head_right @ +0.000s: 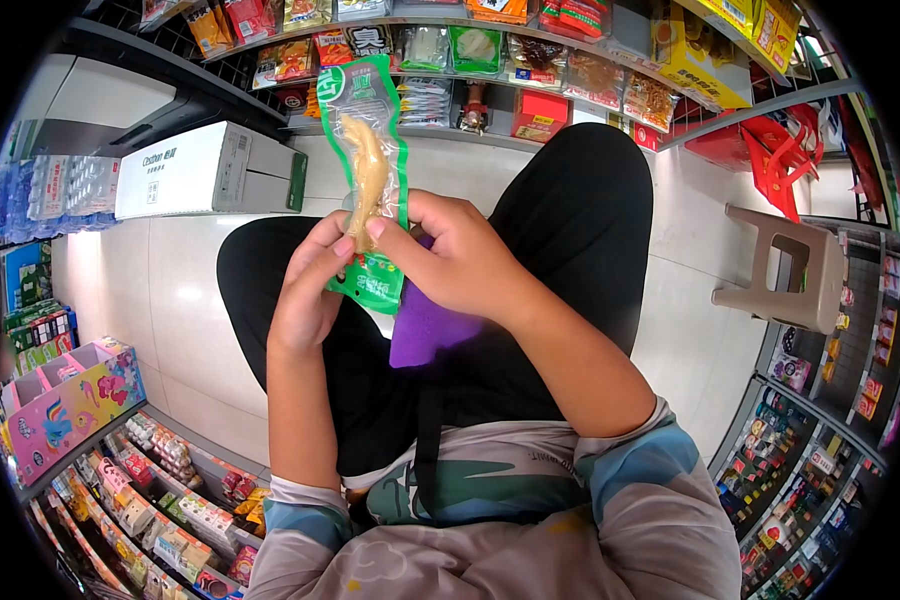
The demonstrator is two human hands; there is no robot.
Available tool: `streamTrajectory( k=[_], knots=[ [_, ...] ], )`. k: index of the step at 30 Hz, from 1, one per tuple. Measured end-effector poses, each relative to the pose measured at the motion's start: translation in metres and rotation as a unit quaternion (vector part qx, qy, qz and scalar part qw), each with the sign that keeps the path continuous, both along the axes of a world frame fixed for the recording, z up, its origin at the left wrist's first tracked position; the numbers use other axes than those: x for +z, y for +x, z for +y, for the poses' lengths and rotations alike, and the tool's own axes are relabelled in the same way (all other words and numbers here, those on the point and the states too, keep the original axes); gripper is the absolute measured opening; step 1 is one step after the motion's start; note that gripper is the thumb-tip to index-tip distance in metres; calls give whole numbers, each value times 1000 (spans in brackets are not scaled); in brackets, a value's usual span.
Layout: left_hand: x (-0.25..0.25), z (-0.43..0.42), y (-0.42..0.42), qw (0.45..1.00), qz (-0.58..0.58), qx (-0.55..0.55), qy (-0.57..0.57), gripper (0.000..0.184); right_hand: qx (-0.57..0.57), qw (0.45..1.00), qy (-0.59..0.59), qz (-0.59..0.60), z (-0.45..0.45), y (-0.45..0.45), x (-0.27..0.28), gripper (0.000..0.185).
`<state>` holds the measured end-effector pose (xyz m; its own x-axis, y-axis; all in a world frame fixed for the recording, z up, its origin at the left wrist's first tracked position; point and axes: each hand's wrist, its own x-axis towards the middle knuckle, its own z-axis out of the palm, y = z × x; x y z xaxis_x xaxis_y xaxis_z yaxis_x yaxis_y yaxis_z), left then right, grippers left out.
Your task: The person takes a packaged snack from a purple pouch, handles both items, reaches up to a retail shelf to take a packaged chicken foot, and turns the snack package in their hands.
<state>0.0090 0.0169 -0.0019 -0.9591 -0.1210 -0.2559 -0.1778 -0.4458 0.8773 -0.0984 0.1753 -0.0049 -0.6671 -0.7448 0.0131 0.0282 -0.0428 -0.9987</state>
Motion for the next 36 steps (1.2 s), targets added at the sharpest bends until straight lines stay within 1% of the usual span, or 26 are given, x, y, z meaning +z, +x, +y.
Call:
streamTrajectory(
  k=[3,5,7,9,10,12,17,22,24,25,27,31,36],
  knots=[
    [2,0,0,1000,-2,6,-10,28,10,999,27,-26,2,-2,-1,24],
    [2,1,1,1000,-9,3,-15,27,-3,1000,18,-21,1,-2,2,25],
    [1,2,0,999,9,-23,-46,24,-16,1000,8,-16,-1,-2,2,26],
    [3,3,0,998,18,-31,-57,21,-65,996,-9,-61,-2,-1,0,29],
    [4,3,0,996,26,-39,-69,19,-66,996,-8,-61,-1,-2,-1,29],
    [3,3,0,996,29,-42,-73,18,-62,992,-18,-107,-1,-3,-3,31],
    [1,5,1,995,38,-37,-84,17,-67,992,-34,-102,-1,0,-4,27],
    [4,9,1,990,50,-31,-125,18,-70,991,-27,-115,-1,-2,-1,23],
    [1,9,1,987,59,-37,-144,18,-85,994,-18,-68,0,-2,-3,22],
    [0,9,1,983,67,-43,-162,18,-85,994,-18,-68,0,-2,-2,22],
    [-1,9,1,981,68,-45,-177,18,-91,996,-6,9,1,-2,-1,23],
    [-1,10,2,974,74,-48,-210,19,-96,995,-8,30,3,-1,-1,22],
    [-5,9,3,974,77,-58,-205,19,-86,996,-14,-1,3,-1,0,18]
  ],
)
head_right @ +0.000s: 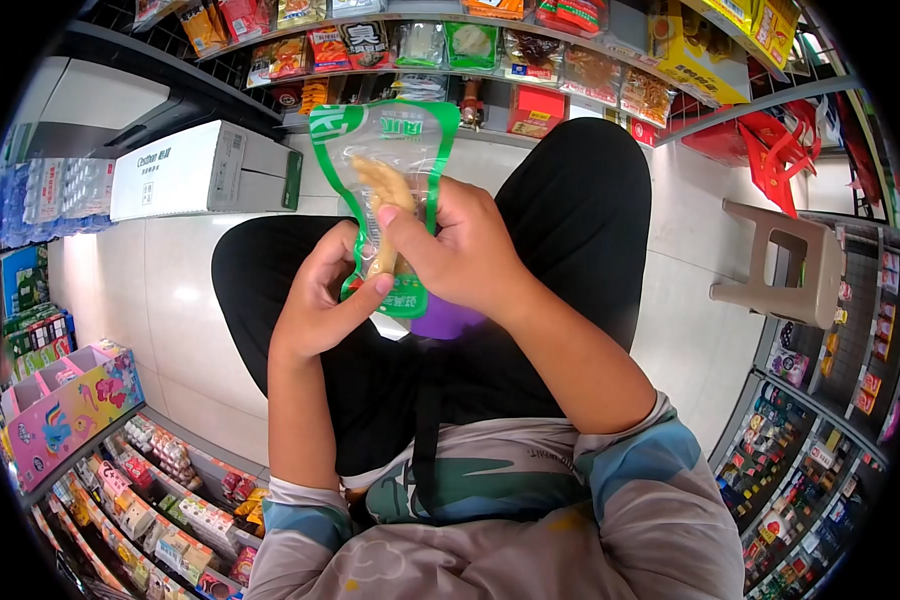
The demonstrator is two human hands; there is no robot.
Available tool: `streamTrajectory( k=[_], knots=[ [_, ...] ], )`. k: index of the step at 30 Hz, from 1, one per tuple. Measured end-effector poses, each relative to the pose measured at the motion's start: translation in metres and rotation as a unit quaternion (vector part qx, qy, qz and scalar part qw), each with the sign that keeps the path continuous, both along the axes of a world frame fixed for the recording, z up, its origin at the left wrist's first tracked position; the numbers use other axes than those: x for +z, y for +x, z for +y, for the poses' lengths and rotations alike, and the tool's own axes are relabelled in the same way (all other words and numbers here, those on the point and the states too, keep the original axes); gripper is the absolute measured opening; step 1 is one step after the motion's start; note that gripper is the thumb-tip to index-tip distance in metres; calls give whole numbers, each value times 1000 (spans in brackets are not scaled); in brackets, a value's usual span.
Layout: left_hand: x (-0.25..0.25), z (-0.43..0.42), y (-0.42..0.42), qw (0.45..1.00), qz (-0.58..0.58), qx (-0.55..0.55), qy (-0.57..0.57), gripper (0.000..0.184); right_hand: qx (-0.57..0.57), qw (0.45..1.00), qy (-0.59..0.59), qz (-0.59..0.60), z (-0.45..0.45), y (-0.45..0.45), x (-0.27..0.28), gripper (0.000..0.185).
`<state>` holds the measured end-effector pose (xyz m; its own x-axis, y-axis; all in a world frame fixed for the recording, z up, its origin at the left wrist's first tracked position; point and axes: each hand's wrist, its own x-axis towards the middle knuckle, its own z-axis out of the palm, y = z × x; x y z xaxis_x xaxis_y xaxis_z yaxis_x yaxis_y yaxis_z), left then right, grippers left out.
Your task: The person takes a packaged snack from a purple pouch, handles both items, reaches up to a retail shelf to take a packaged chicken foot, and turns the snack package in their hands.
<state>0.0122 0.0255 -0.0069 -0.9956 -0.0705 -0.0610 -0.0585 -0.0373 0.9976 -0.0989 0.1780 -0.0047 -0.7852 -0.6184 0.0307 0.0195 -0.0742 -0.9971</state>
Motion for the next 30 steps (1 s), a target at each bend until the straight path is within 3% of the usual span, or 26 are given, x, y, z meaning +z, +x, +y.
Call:
streamTrajectory(
  k=[7,13,16,20,24,26,27,29,30],
  knots=[
    [-1,2,-1,1000,7,-2,17,19,-4,1000,11,22,0,-1,-3,18],
    [14,3,-2,1000,-19,3,14,23,-28,997,-20,-70,-3,0,1,18],
    [14,9,3,1000,3,13,-6,29,-44,986,-92,-130,-4,1,9,19],
    [13,13,9,999,-17,20,-45,30,-58,982,-70,-167,-2,-1,14,21],
    [14,27,12,983,100,119,-103,29,-61,974,-74,-203,-2,3,17,22],
    [13,32,14,924,184,224,-250,33,-51,980,-99,-165,-7,9,13,24],
    [16,31,15,921,191,234,-248,33,-49,981,-126,-137,-6,9,12,27],
    [23,28,18,833,270,236,-422,44,63,982,-126,-124,-2,5,16,36],
    [25,33,17,804,286,268,-447,46,52,980,-144,-129,-4,9,15,37]
  ],
)
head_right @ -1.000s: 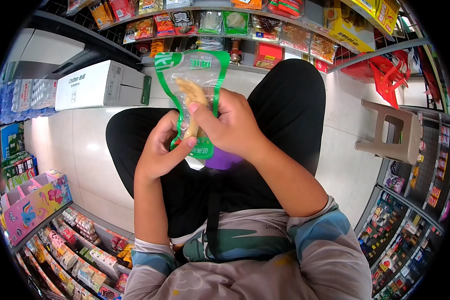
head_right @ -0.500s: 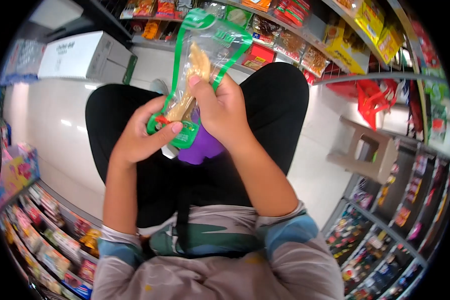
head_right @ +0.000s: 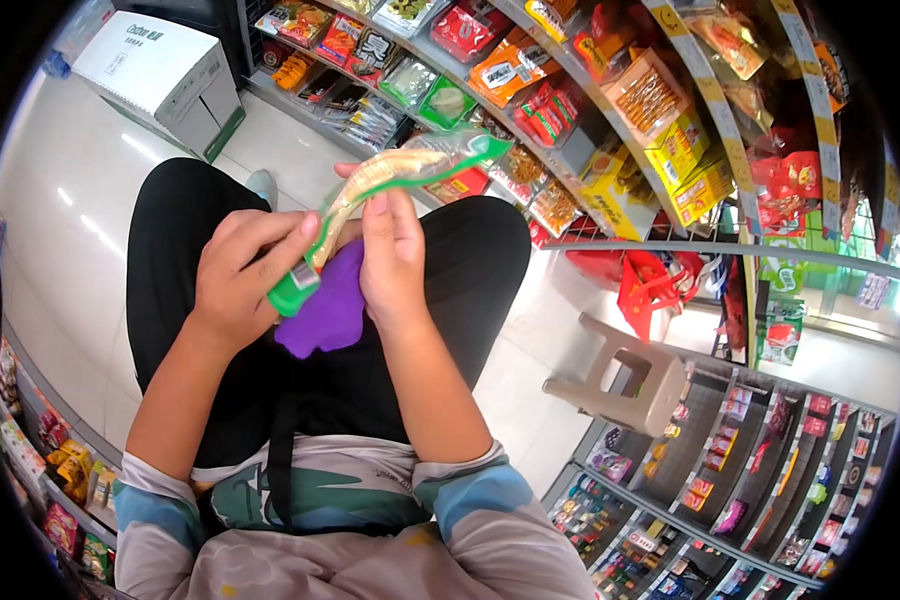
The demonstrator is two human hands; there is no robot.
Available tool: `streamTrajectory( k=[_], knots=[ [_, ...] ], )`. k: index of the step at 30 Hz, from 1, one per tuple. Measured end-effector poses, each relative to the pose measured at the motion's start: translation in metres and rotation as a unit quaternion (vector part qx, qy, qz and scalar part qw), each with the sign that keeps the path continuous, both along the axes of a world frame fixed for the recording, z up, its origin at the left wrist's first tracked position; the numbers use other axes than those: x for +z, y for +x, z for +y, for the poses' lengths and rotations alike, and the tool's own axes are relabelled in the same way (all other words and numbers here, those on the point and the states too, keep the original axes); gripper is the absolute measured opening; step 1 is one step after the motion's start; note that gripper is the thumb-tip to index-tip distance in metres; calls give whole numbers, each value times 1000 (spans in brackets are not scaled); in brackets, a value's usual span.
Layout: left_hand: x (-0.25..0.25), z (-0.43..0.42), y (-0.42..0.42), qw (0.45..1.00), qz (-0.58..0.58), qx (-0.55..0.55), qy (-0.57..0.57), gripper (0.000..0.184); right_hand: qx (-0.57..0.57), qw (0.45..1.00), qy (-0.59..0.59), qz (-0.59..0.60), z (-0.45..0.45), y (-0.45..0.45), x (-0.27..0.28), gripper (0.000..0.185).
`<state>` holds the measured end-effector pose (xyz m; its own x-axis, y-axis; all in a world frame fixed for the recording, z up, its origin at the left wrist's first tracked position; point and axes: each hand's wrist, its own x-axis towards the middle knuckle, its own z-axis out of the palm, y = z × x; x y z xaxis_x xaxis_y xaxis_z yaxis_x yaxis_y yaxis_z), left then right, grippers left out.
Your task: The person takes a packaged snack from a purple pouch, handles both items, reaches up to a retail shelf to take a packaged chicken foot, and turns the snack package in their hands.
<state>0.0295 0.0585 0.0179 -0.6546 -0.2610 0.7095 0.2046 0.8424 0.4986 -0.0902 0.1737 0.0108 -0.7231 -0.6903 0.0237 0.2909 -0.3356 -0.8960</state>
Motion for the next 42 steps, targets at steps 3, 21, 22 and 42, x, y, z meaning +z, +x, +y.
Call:
streamTrajectory(
  k=[3,21,22,42],
  knots=[
    [1,-3,6,993,19,13,-113,38,20,1000,-13,16,-3,4,-2,42],
    [13,11,8,986,28,13,-162,22,93,991,-87,-39,17,7,6,51],
    [14,13,6,987,24,11,-158,22,101,990,-95,-23,20,6,8,52],
    [0,36,-43,645,28,-130,752,20,33,979,129,152,54,-12,-26,42]
  ],
)
